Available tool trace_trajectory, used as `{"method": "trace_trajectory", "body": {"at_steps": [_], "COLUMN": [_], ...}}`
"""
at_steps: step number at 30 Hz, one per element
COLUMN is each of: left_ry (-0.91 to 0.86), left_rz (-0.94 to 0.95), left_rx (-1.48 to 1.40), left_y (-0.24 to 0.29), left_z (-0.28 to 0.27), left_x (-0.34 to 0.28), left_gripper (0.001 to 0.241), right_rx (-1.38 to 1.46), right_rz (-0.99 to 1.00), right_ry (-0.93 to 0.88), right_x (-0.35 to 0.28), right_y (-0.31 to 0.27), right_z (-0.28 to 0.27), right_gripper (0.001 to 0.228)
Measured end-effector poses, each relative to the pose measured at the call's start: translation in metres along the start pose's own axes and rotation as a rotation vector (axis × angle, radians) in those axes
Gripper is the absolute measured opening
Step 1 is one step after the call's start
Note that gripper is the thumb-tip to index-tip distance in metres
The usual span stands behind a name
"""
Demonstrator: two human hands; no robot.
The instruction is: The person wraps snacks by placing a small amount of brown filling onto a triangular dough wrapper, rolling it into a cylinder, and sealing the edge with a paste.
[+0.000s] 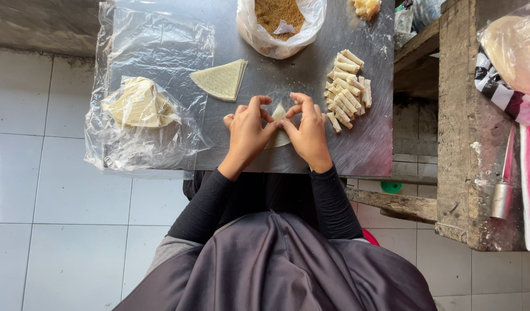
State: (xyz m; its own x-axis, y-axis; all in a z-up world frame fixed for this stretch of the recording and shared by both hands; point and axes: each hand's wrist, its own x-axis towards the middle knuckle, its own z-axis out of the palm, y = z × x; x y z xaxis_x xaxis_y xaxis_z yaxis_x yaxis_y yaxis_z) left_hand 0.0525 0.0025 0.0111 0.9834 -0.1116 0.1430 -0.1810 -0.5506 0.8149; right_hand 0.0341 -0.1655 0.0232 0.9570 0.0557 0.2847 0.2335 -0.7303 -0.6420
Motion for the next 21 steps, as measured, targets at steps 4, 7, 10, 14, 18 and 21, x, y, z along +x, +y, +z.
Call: {"method": "trace_trajectory", "body": {"at_steps": [4, 7, 10, 14, 18, 21], "left_ry": [0.097, 0.143, 0.160, 0.140, 0.072, 0.077], "left_rz": [0.242, 0.404, 0.443, 0.335, 0.110, 0.084], "left_rx": [0.107, 0.274, 0.343, 0.277, 0.097, 0.010], "left_y": [-0.006, -0.014, -0.017, -0.009, -0.001, -0.004], "left_z": [0.005, 0.008, 0.011, 0.014, 0.009, 0.008], "left_x": [-0.007, -0.013, -0.016, -0.018, -0.017, -0.014], "left_gripper": [0.039, 0.035, 0.034, 0.033, 0.038, 0.041], "right_rx": [-0.024, -0.114, -0.133, -0.142, 0.043, 0.131], "right_rz": [-0.064, -0.146, -0.260, -0.200, -0.007, 0.056], "right_ry": [-0.024, -0.066, -0.010, -0.028, -0.081, -0.102], "right_x": [0.000, -0.006, -0.006, -0.007, -0.005, -0.001], "right_y": [0.002, 0.007, 0.010, 0.007, 0.003, 0.001], "right_z": [0.000, -0.008, -0.007, -0.009, -0.013, -0.011], "right_gripper": [0.058, 0.060, 0.059, 0.058, 0.060, 0.061]}}
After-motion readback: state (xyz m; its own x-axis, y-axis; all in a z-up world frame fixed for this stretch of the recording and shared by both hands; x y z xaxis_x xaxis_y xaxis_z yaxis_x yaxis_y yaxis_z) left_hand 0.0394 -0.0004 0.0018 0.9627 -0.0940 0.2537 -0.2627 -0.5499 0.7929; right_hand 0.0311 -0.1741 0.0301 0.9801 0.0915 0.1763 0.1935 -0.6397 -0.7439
